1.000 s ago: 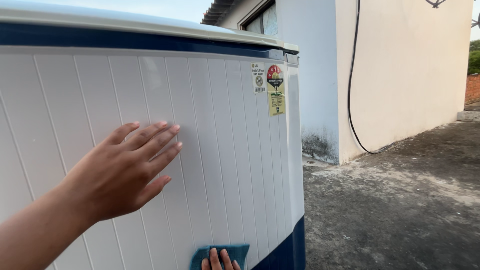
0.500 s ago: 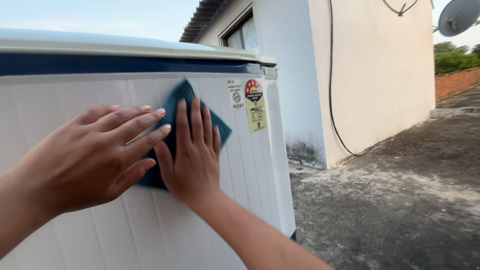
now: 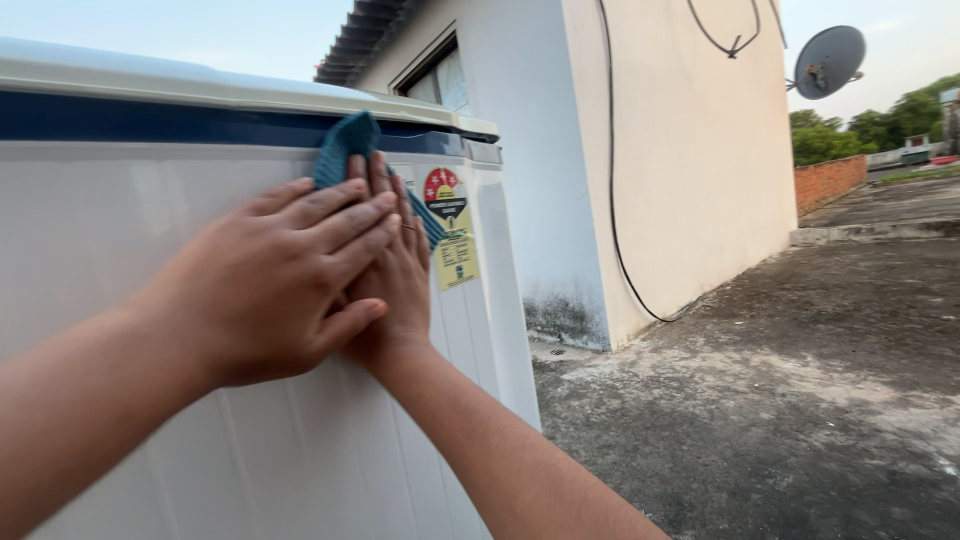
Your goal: The person cleans the exterior and parts of a washing machine by first dipping a cloth into water, wringing it, and then wiping down the drain hose, the top control panel, and the side panels of the machine.
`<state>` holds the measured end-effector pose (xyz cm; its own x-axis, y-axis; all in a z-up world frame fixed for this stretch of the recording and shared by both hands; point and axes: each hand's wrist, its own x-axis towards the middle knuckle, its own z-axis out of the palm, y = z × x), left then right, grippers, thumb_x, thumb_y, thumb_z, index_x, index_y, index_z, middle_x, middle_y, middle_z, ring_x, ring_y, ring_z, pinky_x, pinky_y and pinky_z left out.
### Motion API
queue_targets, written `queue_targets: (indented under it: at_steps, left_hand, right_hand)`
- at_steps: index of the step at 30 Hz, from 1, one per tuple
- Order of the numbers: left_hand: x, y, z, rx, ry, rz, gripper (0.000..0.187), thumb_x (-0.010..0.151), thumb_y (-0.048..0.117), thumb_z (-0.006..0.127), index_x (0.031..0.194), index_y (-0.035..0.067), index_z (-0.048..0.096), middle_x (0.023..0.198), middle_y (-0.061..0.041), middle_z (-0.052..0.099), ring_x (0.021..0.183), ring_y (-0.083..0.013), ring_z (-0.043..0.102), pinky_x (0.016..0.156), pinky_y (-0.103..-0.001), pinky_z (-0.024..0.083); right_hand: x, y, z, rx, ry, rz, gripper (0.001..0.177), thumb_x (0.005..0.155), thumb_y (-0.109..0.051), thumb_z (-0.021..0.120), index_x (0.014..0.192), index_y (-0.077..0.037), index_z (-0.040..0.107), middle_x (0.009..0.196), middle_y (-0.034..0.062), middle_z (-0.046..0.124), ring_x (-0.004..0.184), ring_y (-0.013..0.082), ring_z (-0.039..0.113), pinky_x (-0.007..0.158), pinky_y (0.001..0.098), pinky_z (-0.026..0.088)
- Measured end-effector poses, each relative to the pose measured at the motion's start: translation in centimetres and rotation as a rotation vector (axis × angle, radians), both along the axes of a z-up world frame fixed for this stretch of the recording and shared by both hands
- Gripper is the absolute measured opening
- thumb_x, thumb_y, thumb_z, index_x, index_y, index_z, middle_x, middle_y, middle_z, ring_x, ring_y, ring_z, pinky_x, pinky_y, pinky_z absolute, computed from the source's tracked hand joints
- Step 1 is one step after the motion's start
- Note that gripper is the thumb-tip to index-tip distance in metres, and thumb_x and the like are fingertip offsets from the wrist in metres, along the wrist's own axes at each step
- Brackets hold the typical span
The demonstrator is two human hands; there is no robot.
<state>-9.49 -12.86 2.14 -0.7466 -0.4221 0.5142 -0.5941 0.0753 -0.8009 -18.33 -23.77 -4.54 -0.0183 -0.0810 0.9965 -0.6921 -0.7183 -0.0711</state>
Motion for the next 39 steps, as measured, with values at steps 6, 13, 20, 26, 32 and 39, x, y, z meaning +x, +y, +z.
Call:
queue_targets:
  at_steps: [6,13,20,26,32,39]
  left_hand:
    - [-4.3,-5.0,0.3,0.039,-0.003,0.031,0.078,0.087,0.049,0.048,0.151,0.006,0.043,0.159,-0.011,0.041,0.149,-0.0251,0.032,0.117,-0.041,0.021]
    - [-9.3,-9.4,-0.8,0.179,0.01,0.297,0.072,0.093,0.049,0.039,0.153,0.009,0.035,0.163,-0.006,0.028,0.151,-0.0203,0.021,0.12,-0.04,0.014]
    - [-10.8,-9.9,-5.7,0.324,0.016,0.305,0.086,0.092,0.07,0.035,0.155,0.011,0.036,0.166,-0.007,0.028,0.15,-0.0213,0.017,0.121,-0.04,0.011]
    - [-10.7,-8.9,-11.9,0.413,-0.048,0.332,0.079,0.094,0.065,0.038,0.15,0.009,0.037,0.166,-0.008,0.028,0.15,-0.0248,0.018,0.122,-0.042,0.01]
    - [-9.7,-6.9,-16.8,0.448,-0.048,0.278,0.079,0.091,0.058,0.038,0.155,0.011,0.034,0.165,-0.005,0.029,0.153,-0.0241,0.019,0.119,-0.043,0.011]
    - [-6.8,-3.4,-17.6,0.413,0.012,0.181,0.075,0.09,0.048,0.038,0.158,0.016,0.033,0.162,-0.004,0.035,0.148,-0.025,0.029,0.117,-0.045,0.018]
  right_hand:
    - [-2.6,-6.4,-0.2,0.047,-0.074,-0.033,0.083,0.105,-0.044,0.047,0.167,-0.006,0.006,0.176,0.0131,0.007,0.164,0.0239,0.008,0.133,0.0377,0.007]
    - [-4.9,-10.5,-2.2,0.224,-0.181,0.194,0.087,0.098,-0.049,0.053,0.163,-0.01,0.011,0.172,0.0117,0.014,0.16,0.0237,0.012,0.131,0.0391,0.014]
    - [-4.2,-10.9,-8.2,0.453,-0.344,0.319,0.085,0.1,-0.049,0.051,0.164,-0.01,0.01,0.172,0.0136,0.013,0.161,0.0264,0.011,0.13,0.0427,0.014]
    - [-3.9,-8.2,-14.1,0.561,-0.425,0.297,0.084,0.102,-0.049,0.049,0.164,-0.01,0.01,0.172,0.0152,0.011,0.161,0.0287,0.011,0.129,0.0457,0.014]
    - [-3.9,-4.1,-18.7,0.643,-0.479,0.212,0.082,0.103,-0.049,0.047,0.165,-0.01,0.009,0.173,0.0168,0.01,0.161,0.0309,0.01,0.128,0.0488,0.014]
    - [-0.4,0.2,-20.8,0.707,-0.528,0.163,0.081,0.105,-0.049,0.045,0.166,-0.01,0.009,0.173,0.0187,0.009,0.162,0.0336,0.009,0.127,0.0524,0.014]
